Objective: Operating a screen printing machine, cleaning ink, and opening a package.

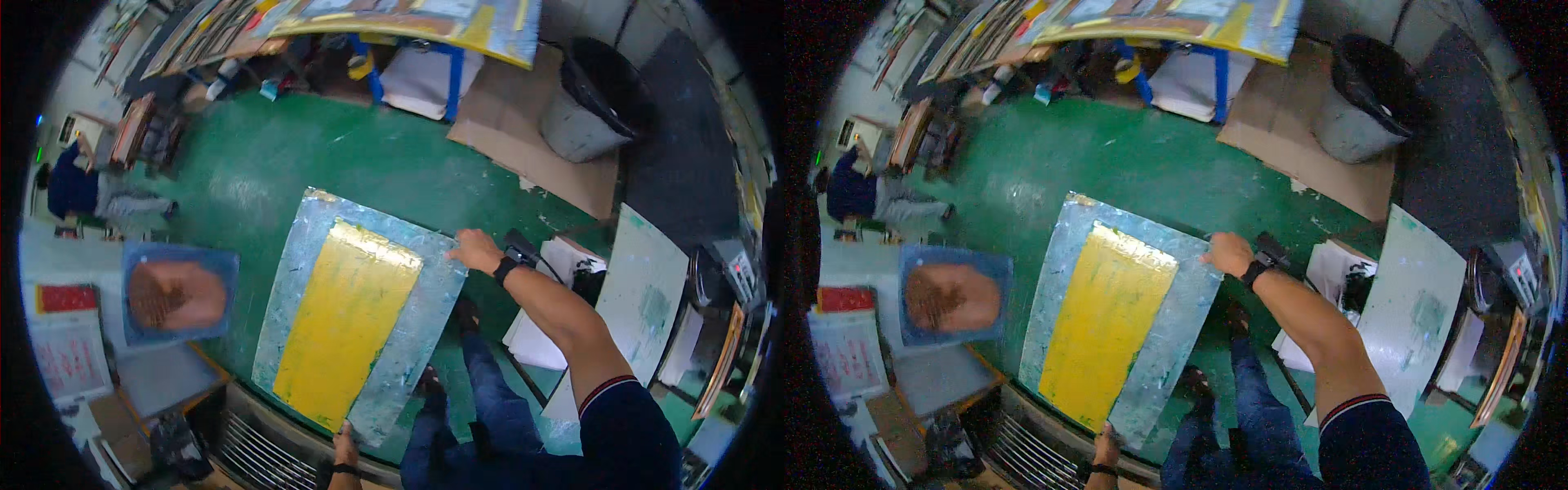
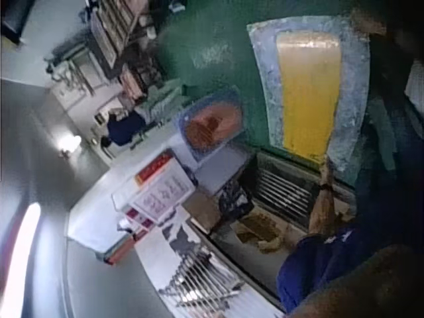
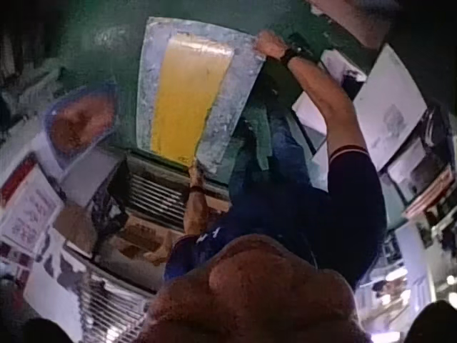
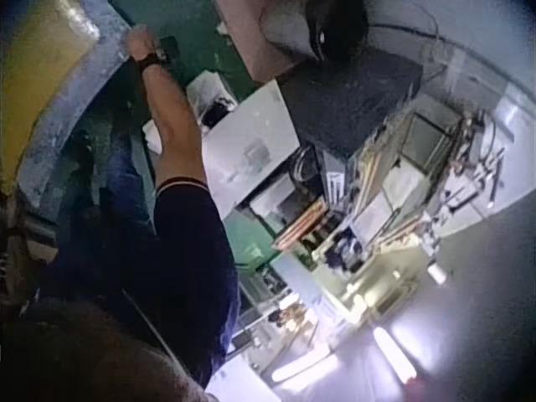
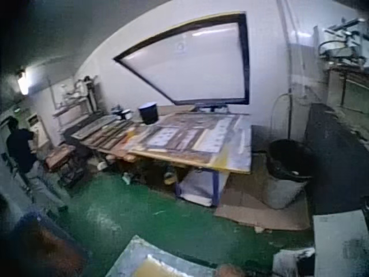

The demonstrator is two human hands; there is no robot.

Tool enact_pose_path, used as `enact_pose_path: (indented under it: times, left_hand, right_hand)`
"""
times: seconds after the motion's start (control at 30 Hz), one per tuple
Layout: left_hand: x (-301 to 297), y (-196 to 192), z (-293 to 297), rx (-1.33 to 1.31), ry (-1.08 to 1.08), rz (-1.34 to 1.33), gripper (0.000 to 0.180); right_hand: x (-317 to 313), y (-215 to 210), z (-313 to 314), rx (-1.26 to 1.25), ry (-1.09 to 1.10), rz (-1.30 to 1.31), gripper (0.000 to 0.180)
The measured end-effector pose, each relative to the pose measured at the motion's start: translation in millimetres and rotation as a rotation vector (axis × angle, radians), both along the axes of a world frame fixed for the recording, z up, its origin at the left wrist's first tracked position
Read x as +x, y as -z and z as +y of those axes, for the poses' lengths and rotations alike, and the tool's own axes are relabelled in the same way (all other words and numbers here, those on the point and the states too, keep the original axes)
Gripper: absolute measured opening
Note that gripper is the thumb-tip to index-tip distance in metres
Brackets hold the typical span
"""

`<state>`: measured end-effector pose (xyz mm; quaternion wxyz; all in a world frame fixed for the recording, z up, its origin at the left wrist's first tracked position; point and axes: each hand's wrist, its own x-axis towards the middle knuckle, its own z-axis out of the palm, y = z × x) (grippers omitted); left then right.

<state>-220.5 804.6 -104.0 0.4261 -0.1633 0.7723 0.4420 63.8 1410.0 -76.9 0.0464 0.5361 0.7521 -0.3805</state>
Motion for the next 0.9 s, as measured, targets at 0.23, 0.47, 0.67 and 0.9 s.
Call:
enact_pose_path:
  times: [0.23,0.47,0.67,0.9]
  left_hand:
    - [18.6,-31.2,108.1,0.067,0.215,-0.070,0.034]
    - [-21.2,-72.9,149.7,-0.089,0.769,-0.117,0.030]
    - [-108.6,-102.6,33.8,0.167,0.667,-0.502,0.053]
    - [-301.7,-97.3,-112.7,0.653,0.717,-1.147,0.043]
  right_hand:
    - [96.8,-8.3,23.3,0.081,0.121,-0.147,0.048]
    - [167.2,1.1,21.3,0.144,0.314,-0.382,0.051]
    - [48.1,-30.7,-137.9,0.438,0.597,0.277,0.057]
    - [-166.6,5.0,-490.5,0.220,0.879,0.631,0.043]
